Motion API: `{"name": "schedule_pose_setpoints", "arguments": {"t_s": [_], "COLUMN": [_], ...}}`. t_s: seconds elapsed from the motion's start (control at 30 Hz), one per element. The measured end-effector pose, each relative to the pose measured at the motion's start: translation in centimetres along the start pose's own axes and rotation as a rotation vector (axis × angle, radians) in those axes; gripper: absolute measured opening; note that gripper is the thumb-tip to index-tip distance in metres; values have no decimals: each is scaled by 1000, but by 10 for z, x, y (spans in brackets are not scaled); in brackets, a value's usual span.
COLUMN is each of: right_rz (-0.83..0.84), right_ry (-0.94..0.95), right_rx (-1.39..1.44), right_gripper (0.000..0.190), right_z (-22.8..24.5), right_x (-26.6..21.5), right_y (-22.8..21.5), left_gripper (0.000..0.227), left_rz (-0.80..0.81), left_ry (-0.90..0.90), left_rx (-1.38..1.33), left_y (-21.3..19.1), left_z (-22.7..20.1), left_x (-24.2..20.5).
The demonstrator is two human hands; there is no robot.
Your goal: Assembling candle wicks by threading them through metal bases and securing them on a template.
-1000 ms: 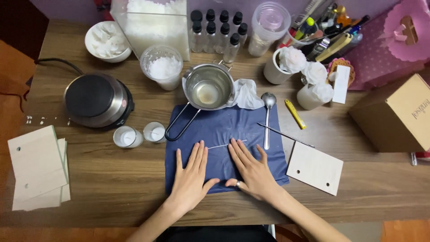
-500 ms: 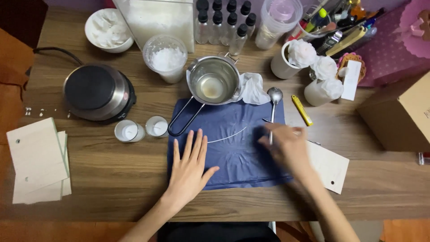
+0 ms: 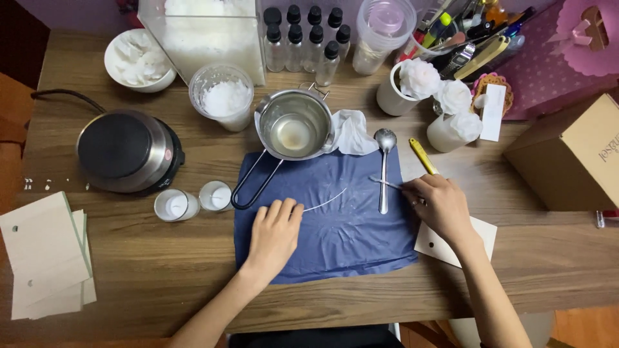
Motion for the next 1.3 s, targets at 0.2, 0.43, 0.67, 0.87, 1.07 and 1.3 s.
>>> {"name": "schedule_pose_setpoints", "arguments": {"t_s": [0.2, 0.43, 0.67, 0.87, 1.07, 1.3], "right_rz": [-136, -539, 146, 206, -8, -318], "right_ry": [-109, -49, 113, 181, 209, -4], "right_rx": [-57, 487, 29, -117, 218, 1132], "right_gripper": [28, 6, 39, 29, 34, 49], "right_z": [-4, 5, 46, 6, 24, 79], "right_x": [5, 8, 21, 23, 29, 61], "right_y": [1, -50, -17, 13, -55, -116], "left_gripper": [18, 25, 22, 17, 8, 7], "left_rz": [-60, -57, -81, -68, -84, -23], "left_ry": [26, 14, 26, 13, -43, -51], "left_rx": [-40, -56, -66, -91, -127, -115], "left_y": [-6, -10, -19, -17, -29, -20], "left_z": [8, 11, 13, 15, 18, 21], "left_x": [7, 8, 11, 11, 13, 8]}}
Point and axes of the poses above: each hand's wrist, its own x-axis towards the middle knuckle, its own y-axis out of the palm, z = x × y, the point moved 2 cm from there along x, towards the middle knuckle, and after that the axes turned 1 degree about z, right-handed, at the moved point
